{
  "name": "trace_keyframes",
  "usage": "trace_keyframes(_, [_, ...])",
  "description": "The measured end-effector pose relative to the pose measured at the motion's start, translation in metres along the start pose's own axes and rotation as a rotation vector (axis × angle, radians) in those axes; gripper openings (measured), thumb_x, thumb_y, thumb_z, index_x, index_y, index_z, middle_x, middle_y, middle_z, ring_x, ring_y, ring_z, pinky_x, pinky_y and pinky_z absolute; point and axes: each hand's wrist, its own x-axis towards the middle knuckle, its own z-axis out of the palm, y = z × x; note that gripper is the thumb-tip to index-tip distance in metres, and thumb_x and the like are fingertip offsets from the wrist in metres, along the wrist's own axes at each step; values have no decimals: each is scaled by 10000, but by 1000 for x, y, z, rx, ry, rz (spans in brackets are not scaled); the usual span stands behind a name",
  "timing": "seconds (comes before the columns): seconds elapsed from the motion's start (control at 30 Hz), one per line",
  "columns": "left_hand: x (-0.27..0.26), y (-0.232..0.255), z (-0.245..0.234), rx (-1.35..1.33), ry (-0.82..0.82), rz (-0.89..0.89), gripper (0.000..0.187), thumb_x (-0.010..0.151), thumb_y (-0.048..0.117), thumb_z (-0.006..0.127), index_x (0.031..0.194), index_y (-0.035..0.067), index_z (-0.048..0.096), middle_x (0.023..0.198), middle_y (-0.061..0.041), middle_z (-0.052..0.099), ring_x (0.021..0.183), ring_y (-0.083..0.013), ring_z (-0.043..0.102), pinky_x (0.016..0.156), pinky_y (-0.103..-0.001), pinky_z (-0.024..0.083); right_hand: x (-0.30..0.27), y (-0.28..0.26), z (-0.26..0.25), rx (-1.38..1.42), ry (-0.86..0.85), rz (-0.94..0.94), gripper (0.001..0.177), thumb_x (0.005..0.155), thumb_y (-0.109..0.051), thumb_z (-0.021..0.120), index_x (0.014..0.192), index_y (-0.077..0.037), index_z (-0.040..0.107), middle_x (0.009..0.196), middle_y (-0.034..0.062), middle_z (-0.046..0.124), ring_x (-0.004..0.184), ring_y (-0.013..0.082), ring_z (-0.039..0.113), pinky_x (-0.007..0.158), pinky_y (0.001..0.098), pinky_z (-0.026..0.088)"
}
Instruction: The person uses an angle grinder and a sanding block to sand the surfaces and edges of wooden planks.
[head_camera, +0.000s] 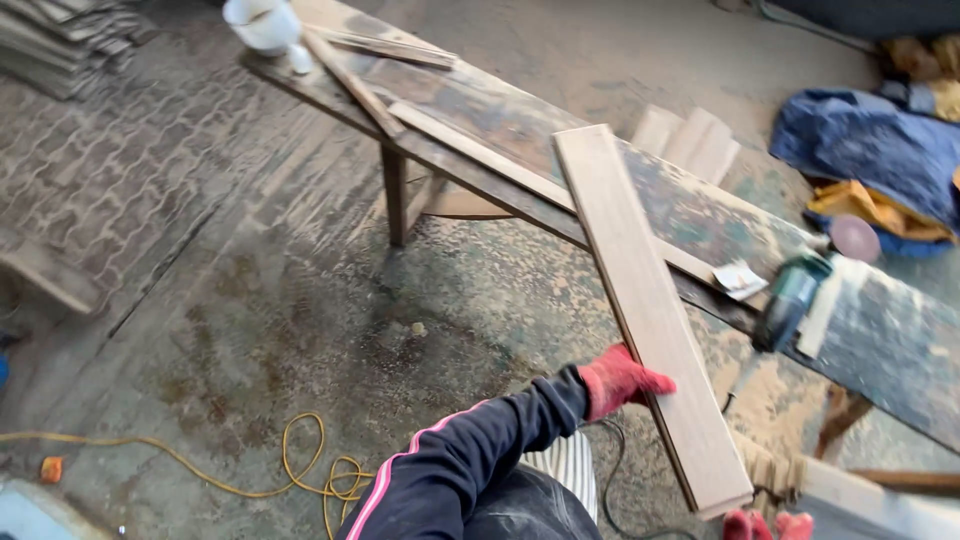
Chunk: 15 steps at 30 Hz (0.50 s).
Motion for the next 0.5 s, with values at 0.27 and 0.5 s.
trace_keyframes(0.27, [10,59,-93,-225,75,151,471,778,2,775,1226,-6,632,1054,-135,707,832,-254,704,682,-317,626,133,-165,125,1406,-515,929,719,993,-369,761,1548,-53,432,1306,167,685,994,361,737,787,553,602])
trace_keyframes(0.5, [89,120,-156,-220,88,171,422,800,36,784,1199,4,650,1003,-114,722,773,-224,710,626,-321,624,216,-151,243,1063,-561,875,574,1072,-187,392,1591,42,302,1521,259,417,1216,475,478,917,596,444])
